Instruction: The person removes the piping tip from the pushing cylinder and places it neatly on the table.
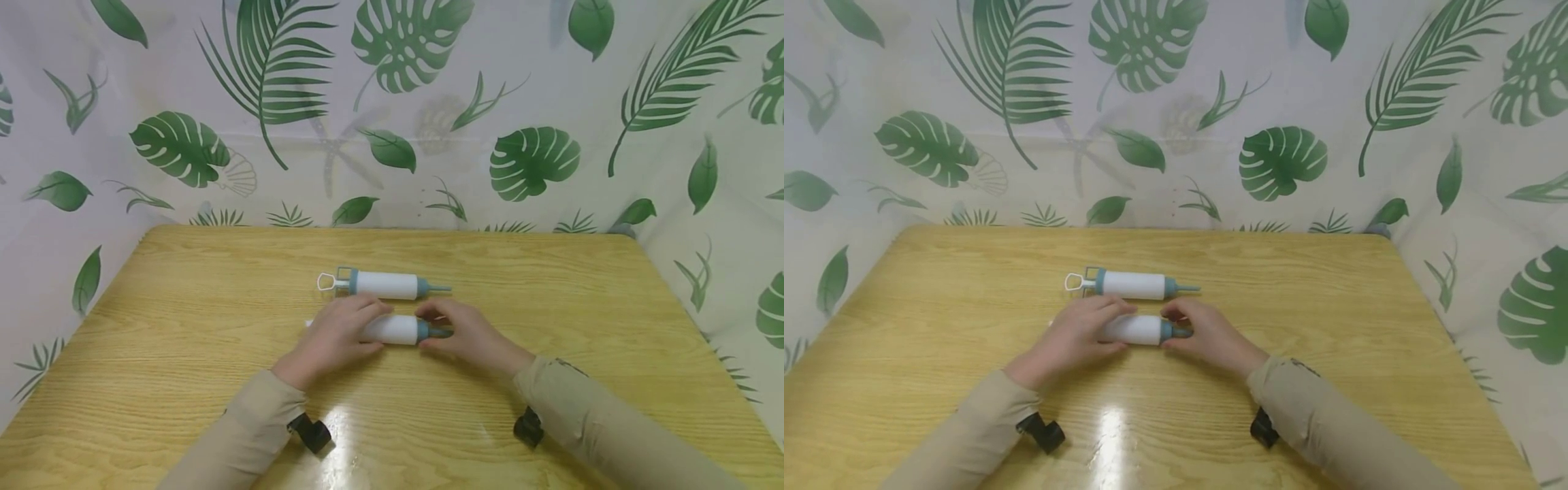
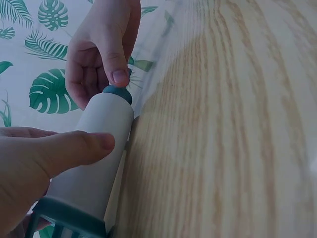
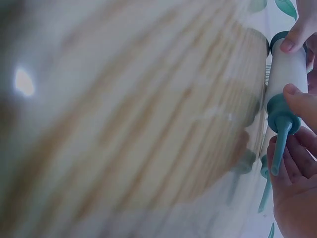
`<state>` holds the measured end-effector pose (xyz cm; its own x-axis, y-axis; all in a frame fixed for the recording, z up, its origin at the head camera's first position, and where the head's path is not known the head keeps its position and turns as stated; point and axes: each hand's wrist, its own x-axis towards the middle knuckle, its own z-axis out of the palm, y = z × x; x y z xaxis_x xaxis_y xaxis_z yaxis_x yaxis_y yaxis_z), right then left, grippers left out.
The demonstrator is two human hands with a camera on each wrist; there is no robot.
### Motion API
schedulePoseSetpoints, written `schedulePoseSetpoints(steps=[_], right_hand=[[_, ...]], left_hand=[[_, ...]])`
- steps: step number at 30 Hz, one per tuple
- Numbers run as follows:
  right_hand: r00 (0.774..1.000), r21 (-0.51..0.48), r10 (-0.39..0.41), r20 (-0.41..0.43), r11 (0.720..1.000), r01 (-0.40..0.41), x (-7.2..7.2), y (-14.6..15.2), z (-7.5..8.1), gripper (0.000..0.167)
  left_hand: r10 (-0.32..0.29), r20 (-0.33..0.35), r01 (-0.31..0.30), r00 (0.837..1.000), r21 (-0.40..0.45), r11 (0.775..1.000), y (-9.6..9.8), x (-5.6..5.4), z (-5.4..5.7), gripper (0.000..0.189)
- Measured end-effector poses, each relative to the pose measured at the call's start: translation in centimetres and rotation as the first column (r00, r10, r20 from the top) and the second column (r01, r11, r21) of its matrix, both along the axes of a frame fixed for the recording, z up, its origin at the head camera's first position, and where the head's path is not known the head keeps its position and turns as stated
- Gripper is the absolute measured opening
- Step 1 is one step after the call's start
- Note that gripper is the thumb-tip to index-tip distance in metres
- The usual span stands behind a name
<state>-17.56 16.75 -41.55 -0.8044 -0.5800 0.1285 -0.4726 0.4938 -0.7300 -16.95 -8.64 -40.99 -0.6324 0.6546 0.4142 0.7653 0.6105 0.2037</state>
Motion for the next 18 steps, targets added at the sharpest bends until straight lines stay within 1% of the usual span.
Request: schedulePoseSetpoints(steps=[4, 9, 14, 18], right_hand=[[1.0, -0.005, 0.012, 0.006, 1.0, -0.012, -0.06, 0.01, -0.07, 0.04], [1.0, 0.002, 0.002, 0.018, 1.0, -0.002, 0.01, 0.05, -0.03, 0.037], [1.0, 0.009, -0.012, 0.014, 1.0, 0.012, -0.01, -0.01, -0.04, 0.034], [1.0, 0.012, -0.02, 0.002, 1.0, 0.02, -0.04, -0.06, -0.05, 0.033]], left_hand=[[-0.017, -0.013, 0.017, 1.0, 0.01, 1.0, 0.04, -0.11, -0.16, 0.048], [-0.021, -0.019, 0.021, 1.0, 0.011, 1.0, 0.08, -0.23, -0.32, 0.048], [-0.013, -0.011, 0.013, 1.0, 0.009, 1.0, 0.1, -0.29, -0.43, 0.05], [0.006, 0.007, -0.006, 1.0, 0.0, 1.0, 0.02, -0.23, -0.51, 0.051]])
